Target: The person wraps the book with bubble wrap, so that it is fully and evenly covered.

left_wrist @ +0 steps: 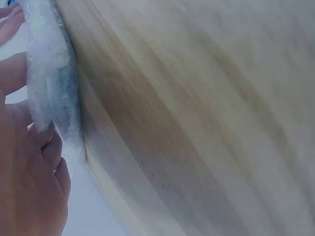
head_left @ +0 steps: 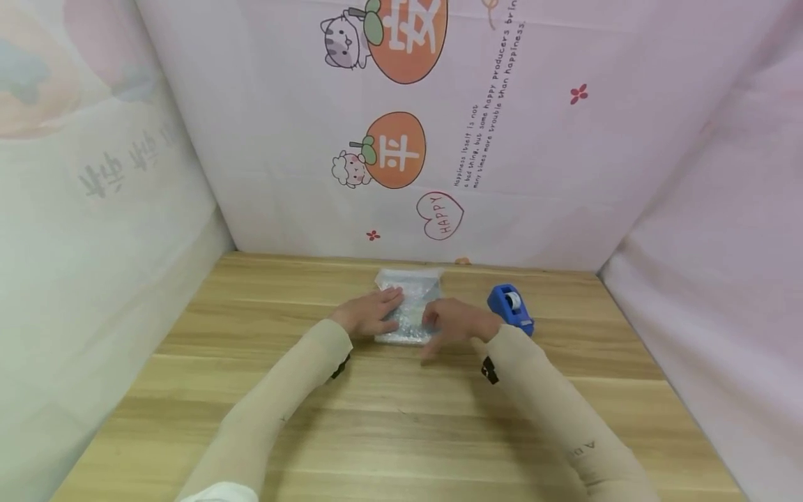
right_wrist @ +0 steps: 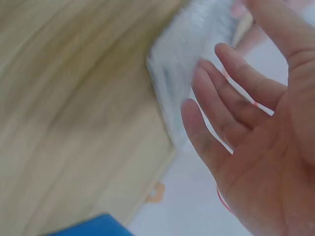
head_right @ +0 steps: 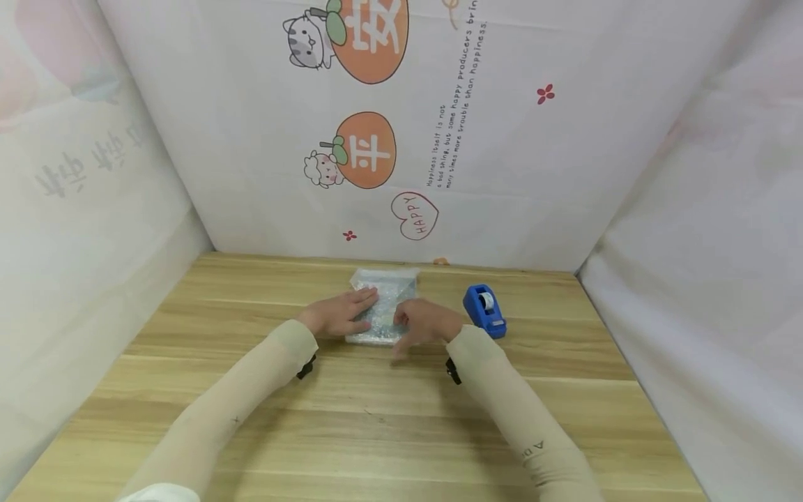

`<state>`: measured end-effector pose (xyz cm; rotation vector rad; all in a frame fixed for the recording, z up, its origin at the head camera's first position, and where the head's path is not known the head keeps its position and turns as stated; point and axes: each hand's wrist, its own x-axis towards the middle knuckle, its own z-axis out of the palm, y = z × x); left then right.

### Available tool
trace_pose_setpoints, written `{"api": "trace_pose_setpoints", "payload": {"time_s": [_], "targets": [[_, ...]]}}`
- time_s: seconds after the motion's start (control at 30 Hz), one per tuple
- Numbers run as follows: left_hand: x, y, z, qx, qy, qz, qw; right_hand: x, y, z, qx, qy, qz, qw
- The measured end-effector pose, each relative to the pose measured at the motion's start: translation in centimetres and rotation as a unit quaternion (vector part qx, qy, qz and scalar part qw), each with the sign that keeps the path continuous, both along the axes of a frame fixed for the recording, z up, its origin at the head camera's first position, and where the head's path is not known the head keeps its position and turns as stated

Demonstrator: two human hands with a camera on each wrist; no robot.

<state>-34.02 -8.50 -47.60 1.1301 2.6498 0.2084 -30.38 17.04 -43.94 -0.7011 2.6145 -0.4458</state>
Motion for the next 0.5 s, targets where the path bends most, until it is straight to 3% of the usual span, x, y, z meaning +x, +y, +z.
{"api": "trace_pose_setpoints", "payload": {"time_s": [0.17,0.37,0.5], "targets": [[0.1,-0.3,0.2,0.027,-0.02,0.009,0.9994,1.1,1.7,1.8,-0.028,-0.009,0.009,0.9995],[0.1,-1.0,0.4,0.067,-0.043,0.024,0.9966,2.2,3.6,2.5,0.011,0.038,-0.004,0.9992],[0.3,-1.5,0.4,0.071,0.011,0.024,0.9971,2.7,4.4,2.3,0.045,0.075,-0.032,0.9957]]}}
